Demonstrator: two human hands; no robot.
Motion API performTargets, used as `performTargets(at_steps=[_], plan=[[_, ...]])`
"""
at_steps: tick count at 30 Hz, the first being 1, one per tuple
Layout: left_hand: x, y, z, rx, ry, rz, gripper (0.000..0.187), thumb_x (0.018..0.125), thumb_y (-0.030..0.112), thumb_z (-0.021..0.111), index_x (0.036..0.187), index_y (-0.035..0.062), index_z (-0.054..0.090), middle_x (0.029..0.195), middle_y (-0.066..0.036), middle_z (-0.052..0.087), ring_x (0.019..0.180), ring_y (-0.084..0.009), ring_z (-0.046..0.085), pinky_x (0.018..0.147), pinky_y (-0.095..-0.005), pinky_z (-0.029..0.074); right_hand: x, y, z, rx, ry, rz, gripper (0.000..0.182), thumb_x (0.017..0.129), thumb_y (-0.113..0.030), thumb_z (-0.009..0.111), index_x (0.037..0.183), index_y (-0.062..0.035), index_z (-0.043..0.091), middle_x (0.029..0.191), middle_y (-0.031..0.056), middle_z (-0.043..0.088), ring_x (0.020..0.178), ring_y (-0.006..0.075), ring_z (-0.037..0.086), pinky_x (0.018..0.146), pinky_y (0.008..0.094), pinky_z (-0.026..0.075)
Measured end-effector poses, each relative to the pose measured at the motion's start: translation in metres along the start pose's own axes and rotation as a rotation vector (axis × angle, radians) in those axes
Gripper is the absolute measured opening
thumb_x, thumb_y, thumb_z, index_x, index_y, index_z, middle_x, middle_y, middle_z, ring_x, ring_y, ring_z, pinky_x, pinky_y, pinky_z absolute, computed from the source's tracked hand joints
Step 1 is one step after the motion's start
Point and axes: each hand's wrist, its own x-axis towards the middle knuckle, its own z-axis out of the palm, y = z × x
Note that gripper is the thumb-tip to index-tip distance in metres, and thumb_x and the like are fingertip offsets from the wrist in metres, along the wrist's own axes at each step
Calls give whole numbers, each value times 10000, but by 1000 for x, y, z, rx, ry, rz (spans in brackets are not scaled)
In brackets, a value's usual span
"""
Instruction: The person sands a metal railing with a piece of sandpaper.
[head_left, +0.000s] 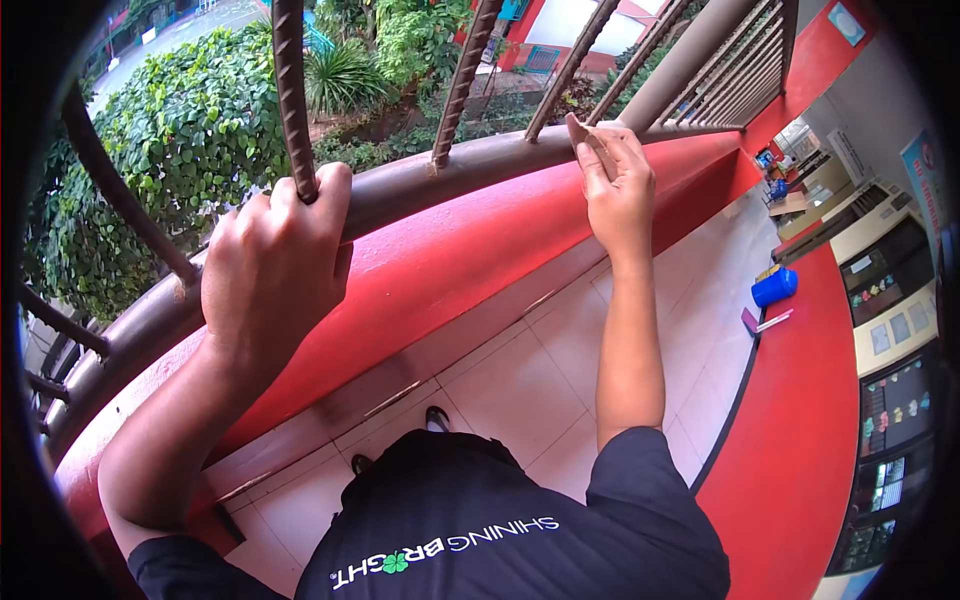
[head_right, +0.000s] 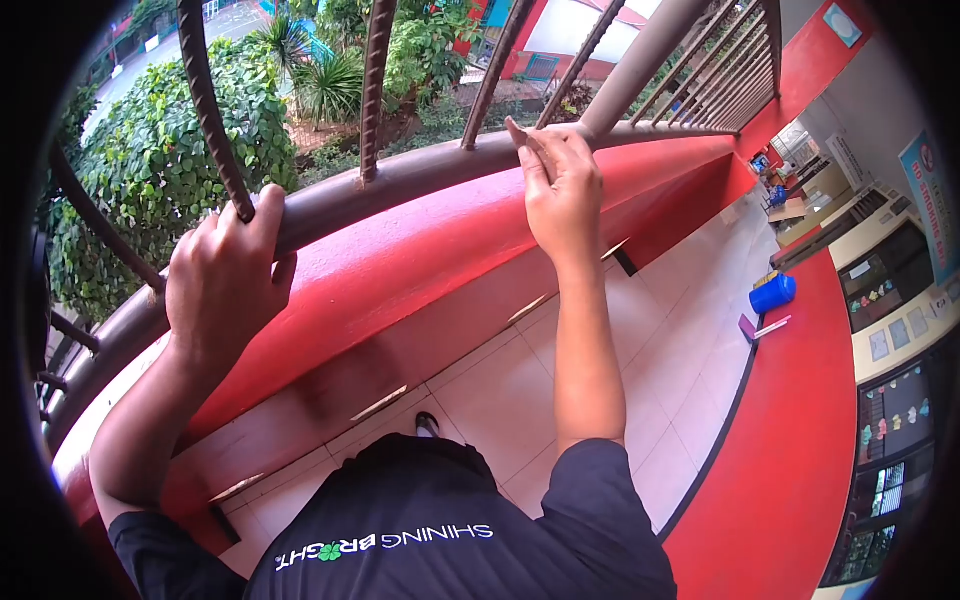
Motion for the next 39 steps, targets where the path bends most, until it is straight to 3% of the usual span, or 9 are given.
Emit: performTargets(at_steps=[3,7,11,20,22,26,34,38,39], plan=[[2,1,0,-5,-3,-16,350,853,205,746,1140,90,581,827,-109,647,737,-284,703,647,-423,565,9,-26,4,-366,-229,-353,318,918,58,581,1216,13,683,1187,163,690,1090,436,651,959,489,524],[2,2,4,-12,13,-21,360,839,193,750,1144,90,588,833,-104,639,748,-283,694,653,-425,555,4,-21,4,-503,-313,-498,490,867,91,517,1332,-12,632,1331,181,667,1135,444,641,1035,488,484],[1,2,4,1,-6,-31,380,826,176,753,1168,93,610,846,-104,634,770,-276,689,669,-420,553,0,-17,7,-627,-286,-359,513,881,57,496,1378,-8,605,1447,198,606,1130,451,660,1038,497,515],[-1,1,5,36,-17,-27,457,807,164,771,1238,88,638,839,-96,622,757,-269,678,665,-412,548,-10,-34,10,-533,-354,-393,534,822,64,554,1349,28,632,1392,244,628,1149,408,676,977,476,581],[-1,0,5,24,-26,-19,467,806,158,772,1247,85,635,842,-98,623,751,-270,676,667,-415,550,5,-30,7,-586,-309,-336,538,839,77,495,1346,-8,656,1379,206,648,1253,386,626,1070,461,529],[1,0,3,-6,-12,-19,457,804,153,774,1234,87,631,846,-100,625,752,-272,677,671,-415,552,-5,-34,2,-693,-325,-318,474,937,-6,513,1385,-117,622,1435,58,638,1034,418,708,902,505,612],[0,2,3,-29,-78,-49,501,835,190,775,1293,62,617,928,-151,667,820,-327,695,735,-443,569,-25,-41,6,-819,-276,-260,513,980,-62,482,1482,-133,561,1494,48,598,935,400,743,821,494,631],[0,1,6,-40,-69,-59,497,839,199,771,1292,69,611,930,-140,666,826,-318,698,736,-447,566,-41,-36,4,-409,-161,-386,357,1001,-68,576,1346,-54,668,1291,195,701,953,430,737,836,487,608],[1,1,5,-3,21,-20,323,849,191,745,1112,98,583,831,-91,642,731,-266,695,640,-420,560,-46,-47,1,-364,-86,-113,268,1007,-52,609,1249,11,706,1135,256,736,983,427,738,836,471,604]])
